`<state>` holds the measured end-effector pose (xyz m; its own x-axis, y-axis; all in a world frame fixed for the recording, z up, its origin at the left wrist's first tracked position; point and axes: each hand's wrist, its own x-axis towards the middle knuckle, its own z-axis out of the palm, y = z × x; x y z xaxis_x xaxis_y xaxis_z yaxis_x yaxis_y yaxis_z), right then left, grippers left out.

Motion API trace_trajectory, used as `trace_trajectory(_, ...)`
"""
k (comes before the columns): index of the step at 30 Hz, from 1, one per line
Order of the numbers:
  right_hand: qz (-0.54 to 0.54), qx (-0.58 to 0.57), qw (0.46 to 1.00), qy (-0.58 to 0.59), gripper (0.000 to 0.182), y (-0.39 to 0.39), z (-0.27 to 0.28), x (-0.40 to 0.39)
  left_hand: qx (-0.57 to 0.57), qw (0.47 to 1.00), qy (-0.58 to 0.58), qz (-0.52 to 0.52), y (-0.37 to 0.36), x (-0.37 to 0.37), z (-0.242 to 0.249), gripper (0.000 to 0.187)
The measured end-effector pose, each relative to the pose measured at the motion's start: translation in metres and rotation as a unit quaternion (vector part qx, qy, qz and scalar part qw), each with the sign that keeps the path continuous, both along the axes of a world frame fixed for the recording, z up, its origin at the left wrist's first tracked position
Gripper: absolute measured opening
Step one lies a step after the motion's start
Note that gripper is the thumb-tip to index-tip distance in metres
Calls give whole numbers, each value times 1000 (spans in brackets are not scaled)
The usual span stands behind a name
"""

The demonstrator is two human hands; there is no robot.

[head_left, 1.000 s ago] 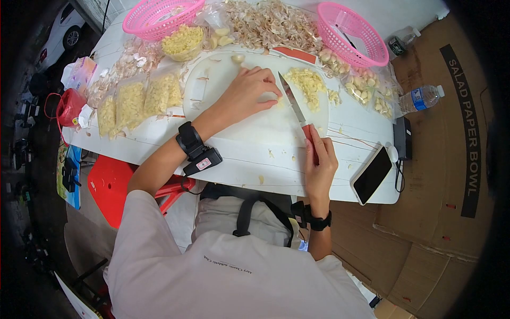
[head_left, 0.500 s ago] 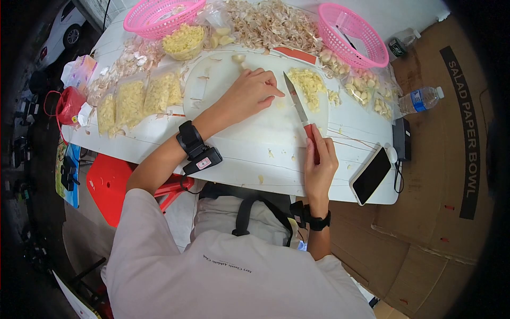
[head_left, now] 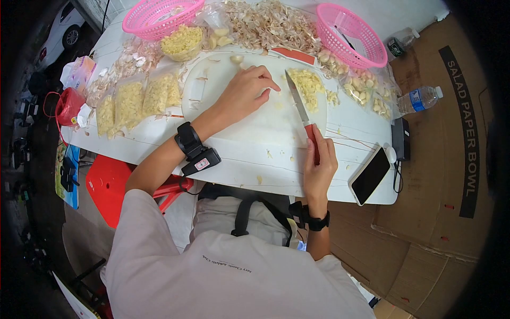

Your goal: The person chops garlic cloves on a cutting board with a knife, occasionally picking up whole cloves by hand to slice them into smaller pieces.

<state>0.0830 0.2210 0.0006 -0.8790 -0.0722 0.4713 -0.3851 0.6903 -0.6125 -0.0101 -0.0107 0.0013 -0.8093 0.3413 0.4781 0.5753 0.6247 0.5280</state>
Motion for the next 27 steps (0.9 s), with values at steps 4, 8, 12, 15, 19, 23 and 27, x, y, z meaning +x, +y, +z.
trace_trajectory(4, -19, 4, 1000, 17, 35, 1, -2, -2, 8, 1000, -1, 3, 0, 0, 0, 22)
trace_trajectory(8, -33, 8, 999, 13, 39, 0, -4, -4, 12, 1000, 8, 4, 0, 1, 0, 22)
trace_trajectory(12, -44, 35, 998, -15, 43, 1, -5, -3, 3, 1000, 3, 9, 0, 1, -1, 23)
trace_trajectory(15, -43, 39, 998, -9, 44, 2, -8, -4, 6, 1000, -5, 10, 0, 0, -2, 22)
trace_trajectory(19, -43, 42, 998, -13, 43, 1, -6, -4, 1, 1000, -12, 7, 0, 1, 0, 23)
trace_trajectory(23, -39, 41, 998, -9, 42, 1, -7, -4, -6, 1000, -27, 9, 0, 2, 0, 24)
trace_trajectory(27, -35, 47, 998, -14, 41, 1, -5, -3, -15, 1000, -22, 8, 0, 2, -1, 29)
